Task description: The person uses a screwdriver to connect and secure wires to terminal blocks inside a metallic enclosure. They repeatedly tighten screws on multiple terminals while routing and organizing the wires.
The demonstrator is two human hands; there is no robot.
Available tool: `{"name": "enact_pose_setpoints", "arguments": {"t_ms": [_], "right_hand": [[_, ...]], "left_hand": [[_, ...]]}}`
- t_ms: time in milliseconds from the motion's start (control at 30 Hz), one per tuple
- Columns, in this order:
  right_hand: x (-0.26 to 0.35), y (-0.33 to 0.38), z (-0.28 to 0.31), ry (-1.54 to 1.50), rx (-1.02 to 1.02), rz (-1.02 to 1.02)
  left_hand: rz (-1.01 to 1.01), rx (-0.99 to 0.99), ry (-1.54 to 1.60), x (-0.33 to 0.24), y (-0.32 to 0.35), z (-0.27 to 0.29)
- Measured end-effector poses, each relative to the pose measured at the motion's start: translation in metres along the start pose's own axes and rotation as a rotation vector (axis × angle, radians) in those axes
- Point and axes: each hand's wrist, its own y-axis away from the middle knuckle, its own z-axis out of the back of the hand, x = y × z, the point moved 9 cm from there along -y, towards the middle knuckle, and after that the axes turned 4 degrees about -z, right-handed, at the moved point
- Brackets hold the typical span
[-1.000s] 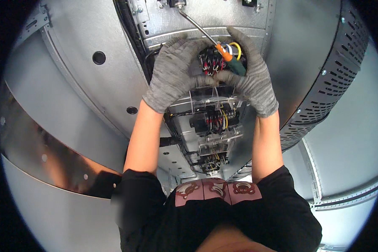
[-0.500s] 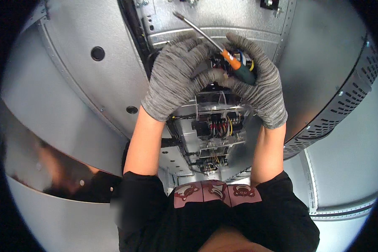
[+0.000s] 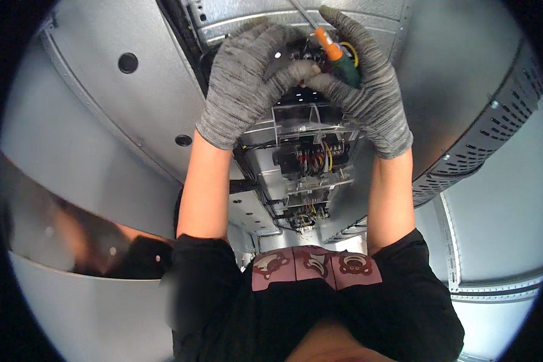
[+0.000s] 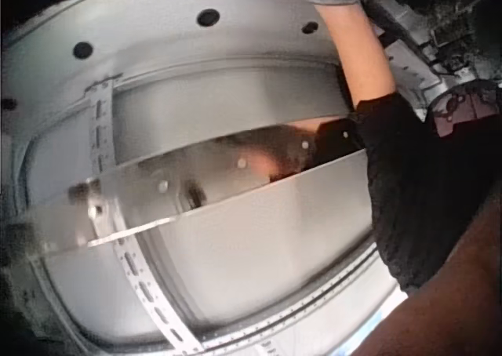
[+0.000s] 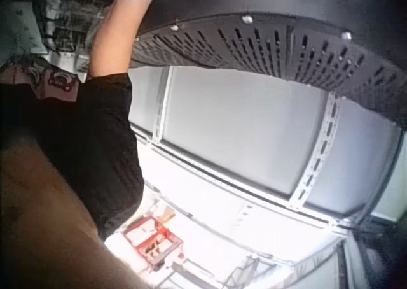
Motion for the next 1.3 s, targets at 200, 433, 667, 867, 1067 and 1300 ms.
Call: {"name": "enact_pose_setpoints", "arguments": {"t_ms": [200,433,667,867,1067,1300], "right_hand": [[-0.015,0.019,0.018,0.011,-0.144,0.169],[-0.024,0.022,0.025,-0.248,-0.203,0.002],[-0.016,0.040,0.038,-0.344,-0.343,0.058],[-0.028,0.054,0.032,-0.534,-0.319,-0.203],[-0.041,0.036,0.007,-0.246,-0.200,-0.201],[-0.032,0.022,0.001,-0.508,-0.067,-0.445]], "left_hand": [[0.049,0.104,0.063,0.008,0.002,-0.003],[-0.029,0.151,-0.317,-0.003,0.004,-0.011],[0.012,0.148,-0.206,0.003,0.003,-0.010],[0.101,0.100,0.042,-0.005,0.002,0.001],[-0.011,0.239,-0.169,-0.004,-0.006,-0.010],[0.027,0.228,-0.196,-0.003,-0.008,-0.011]]}}
